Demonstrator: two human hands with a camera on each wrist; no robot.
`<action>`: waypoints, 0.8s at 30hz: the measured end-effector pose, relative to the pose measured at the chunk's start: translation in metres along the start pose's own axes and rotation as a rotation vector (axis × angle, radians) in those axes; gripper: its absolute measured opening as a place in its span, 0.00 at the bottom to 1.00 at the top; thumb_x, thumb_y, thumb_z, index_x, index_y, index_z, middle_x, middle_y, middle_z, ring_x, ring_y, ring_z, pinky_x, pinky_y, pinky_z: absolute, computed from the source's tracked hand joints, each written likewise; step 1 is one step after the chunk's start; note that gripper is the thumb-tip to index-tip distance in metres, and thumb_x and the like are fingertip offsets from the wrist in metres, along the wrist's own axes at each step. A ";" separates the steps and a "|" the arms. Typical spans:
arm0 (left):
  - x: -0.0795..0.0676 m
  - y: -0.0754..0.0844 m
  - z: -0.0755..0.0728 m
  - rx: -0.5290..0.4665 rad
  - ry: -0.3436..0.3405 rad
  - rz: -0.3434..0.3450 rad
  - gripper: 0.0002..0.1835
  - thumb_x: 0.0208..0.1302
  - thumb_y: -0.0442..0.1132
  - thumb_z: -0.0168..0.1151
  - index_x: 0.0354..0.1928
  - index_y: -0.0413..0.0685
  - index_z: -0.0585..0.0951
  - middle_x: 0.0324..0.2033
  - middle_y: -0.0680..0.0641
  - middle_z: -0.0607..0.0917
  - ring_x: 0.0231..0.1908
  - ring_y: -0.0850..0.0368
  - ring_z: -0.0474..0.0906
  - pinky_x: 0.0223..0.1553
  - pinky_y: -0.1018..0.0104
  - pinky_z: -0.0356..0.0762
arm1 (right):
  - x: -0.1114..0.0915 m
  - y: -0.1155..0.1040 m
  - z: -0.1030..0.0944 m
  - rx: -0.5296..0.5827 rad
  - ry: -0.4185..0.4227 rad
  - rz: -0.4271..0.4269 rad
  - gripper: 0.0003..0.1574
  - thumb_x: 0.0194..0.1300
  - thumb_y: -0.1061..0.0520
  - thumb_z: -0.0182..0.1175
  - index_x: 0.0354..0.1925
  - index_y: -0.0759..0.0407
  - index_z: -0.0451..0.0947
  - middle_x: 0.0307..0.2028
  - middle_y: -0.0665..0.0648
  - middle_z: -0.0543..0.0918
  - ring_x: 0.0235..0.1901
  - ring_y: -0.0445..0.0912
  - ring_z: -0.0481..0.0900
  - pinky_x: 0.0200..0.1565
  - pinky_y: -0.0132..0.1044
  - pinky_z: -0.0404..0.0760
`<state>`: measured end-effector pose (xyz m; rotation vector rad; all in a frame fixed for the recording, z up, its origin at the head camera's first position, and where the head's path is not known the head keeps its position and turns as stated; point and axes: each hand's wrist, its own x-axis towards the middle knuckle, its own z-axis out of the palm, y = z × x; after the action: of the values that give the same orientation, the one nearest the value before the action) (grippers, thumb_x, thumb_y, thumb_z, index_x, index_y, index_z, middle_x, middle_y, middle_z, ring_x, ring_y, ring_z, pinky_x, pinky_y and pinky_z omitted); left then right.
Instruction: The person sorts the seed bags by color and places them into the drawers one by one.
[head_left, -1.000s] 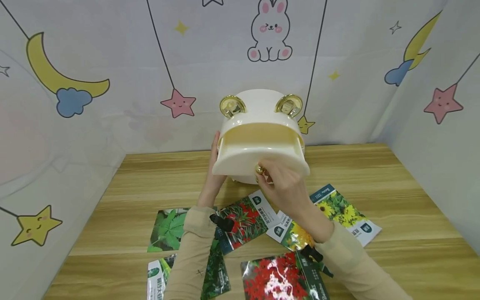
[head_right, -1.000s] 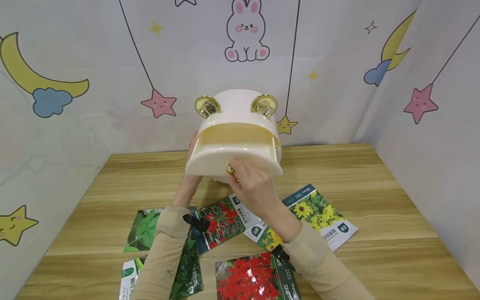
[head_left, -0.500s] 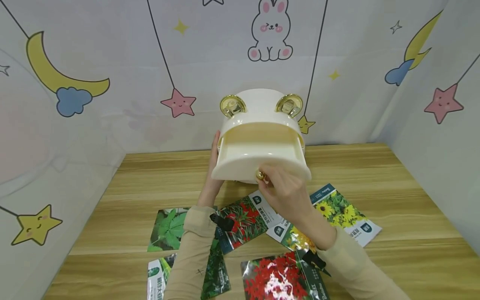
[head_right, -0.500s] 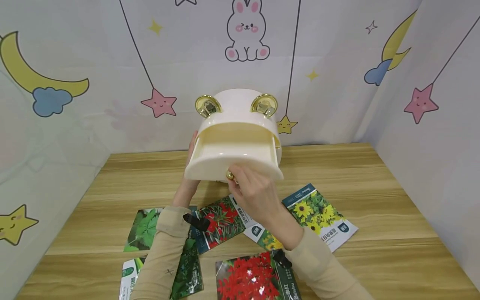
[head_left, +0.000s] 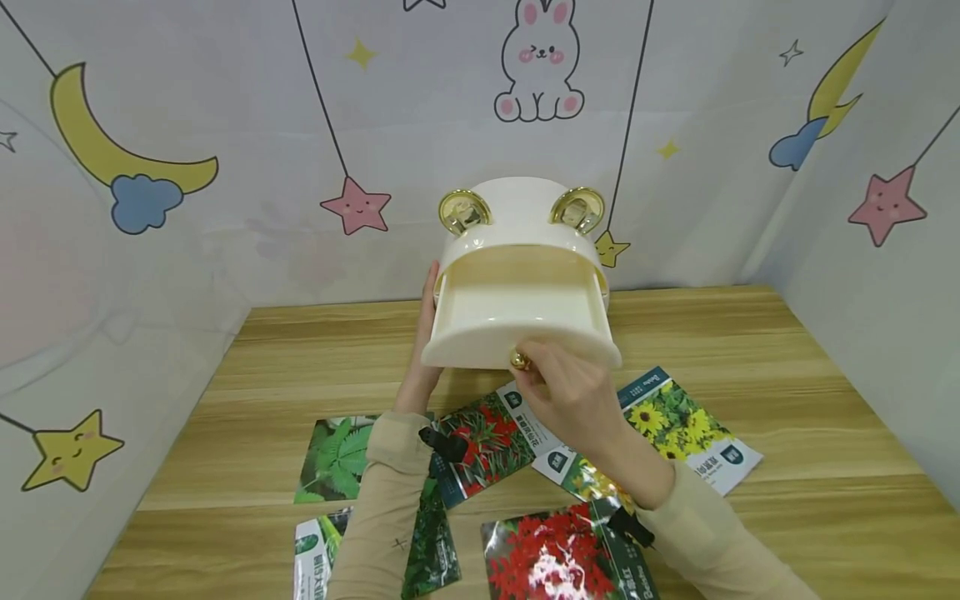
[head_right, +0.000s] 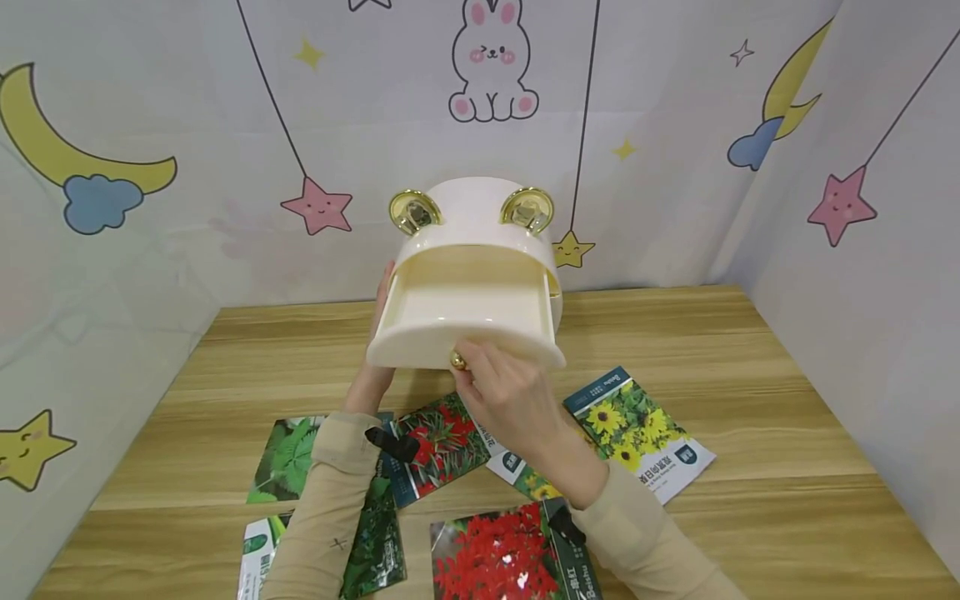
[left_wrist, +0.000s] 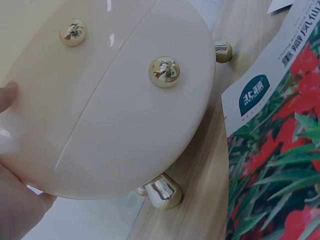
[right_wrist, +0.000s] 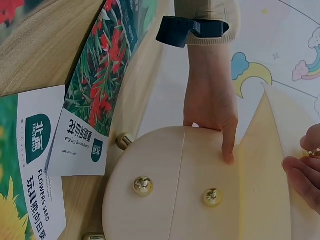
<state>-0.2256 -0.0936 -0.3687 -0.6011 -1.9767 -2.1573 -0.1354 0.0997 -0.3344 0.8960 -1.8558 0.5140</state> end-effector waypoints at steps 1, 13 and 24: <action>0.000 0.001 0.000 0.004 0.000 0.004 0.44 0.62 0.27 0.50 0.72 0.53 0.37 0.71 0.46 0.47 0.70 0.49 0.47 0.70 0.50 0.45 | 0.000 0.000 0.000 -0.002 0.000 -0.002 0.10 0.51 0.64 0.60 0.35 0.63 0.75 0.24 0.53 0.81 0.19 0.40 0.77 0.22 0.25 0.76; 0.003 -0.011 -0.003 0.017 0.001 0.052 0.41 0.64 0.28 0.48 0.72 0.51 0.39 0.72 0.47 0.46 0.71 0.51 0.45 0.71 0.49 0.42 | -0.004 -0.004 -0.003 0.014 0.020 -0.036 0.08 0.52 0.64 0.58 0.34 0.64 0.75 0.22 0.51 0.78 0.17 0.38 0.73 0.19 0.24 0.72; 0.001 -0.009 -0.003 0.010 -0.026 0.109 0.41 0.63 0.28 0.48 0.71 0.45 0.37 0.71 0.44 0.46 0.70 0.46 0.45 0.70 0.45 0.42 | -0.010 -0.005 -0.001 -0.010 0.024 -0.054 0.07 0.57 0.62 0.56 0.35 0.64 0.76 0.21 0.51 0.77 0.16 0.37 0.72 0.17 0.23 0.69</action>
<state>-0.2309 -0.0948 -0.3769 -0.7211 -1.9189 -2.0853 -0.1285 0.1004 -0.3431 0.9271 -1.8061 0.4794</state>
